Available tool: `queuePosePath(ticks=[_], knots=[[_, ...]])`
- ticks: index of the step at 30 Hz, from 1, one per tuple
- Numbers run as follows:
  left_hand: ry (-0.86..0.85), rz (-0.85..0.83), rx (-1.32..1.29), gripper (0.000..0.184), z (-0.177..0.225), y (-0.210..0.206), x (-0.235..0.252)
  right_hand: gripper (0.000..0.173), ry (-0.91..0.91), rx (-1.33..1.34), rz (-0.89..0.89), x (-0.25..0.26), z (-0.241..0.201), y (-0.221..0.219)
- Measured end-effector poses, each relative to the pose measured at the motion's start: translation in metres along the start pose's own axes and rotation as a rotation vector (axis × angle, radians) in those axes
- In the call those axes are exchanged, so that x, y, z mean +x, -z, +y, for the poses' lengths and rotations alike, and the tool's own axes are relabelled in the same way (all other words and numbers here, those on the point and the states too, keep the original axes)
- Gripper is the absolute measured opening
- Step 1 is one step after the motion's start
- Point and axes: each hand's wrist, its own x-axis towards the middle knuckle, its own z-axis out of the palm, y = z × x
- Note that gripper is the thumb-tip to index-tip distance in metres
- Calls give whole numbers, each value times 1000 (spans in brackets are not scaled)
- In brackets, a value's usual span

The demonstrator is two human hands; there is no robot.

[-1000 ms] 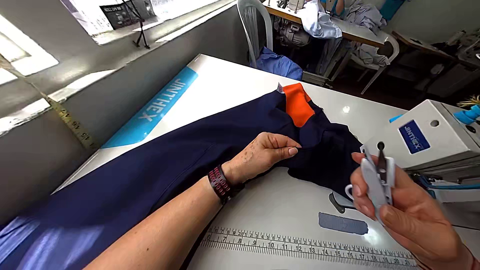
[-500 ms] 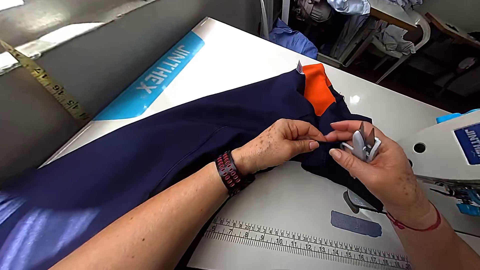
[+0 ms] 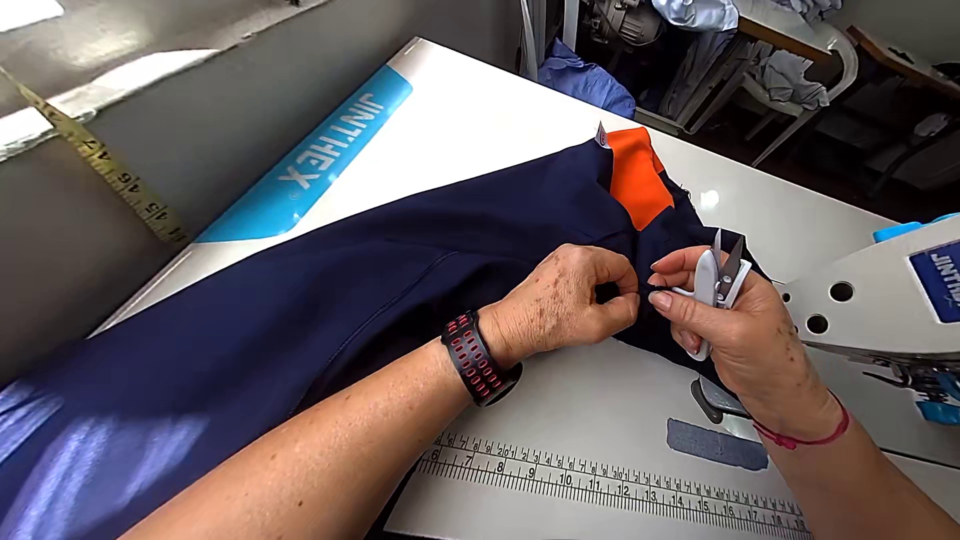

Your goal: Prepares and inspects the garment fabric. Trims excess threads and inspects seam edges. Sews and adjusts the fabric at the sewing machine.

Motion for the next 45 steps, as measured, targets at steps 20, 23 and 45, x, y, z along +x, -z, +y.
queuePosePath(ticks=[20, 23, 45], knots=[[151, 71, -257, 17, 5, -2, 0, 31, -349, 490, -178, -38, -5, 7], [143, 62, -253, 17, 4, -2, 0, 34, -450, 537, -194, -38, 0, 5], [-27, 72, -120, 17, -5, -11, 0, 36, -477, 530, -116, -41, 4, -2]])
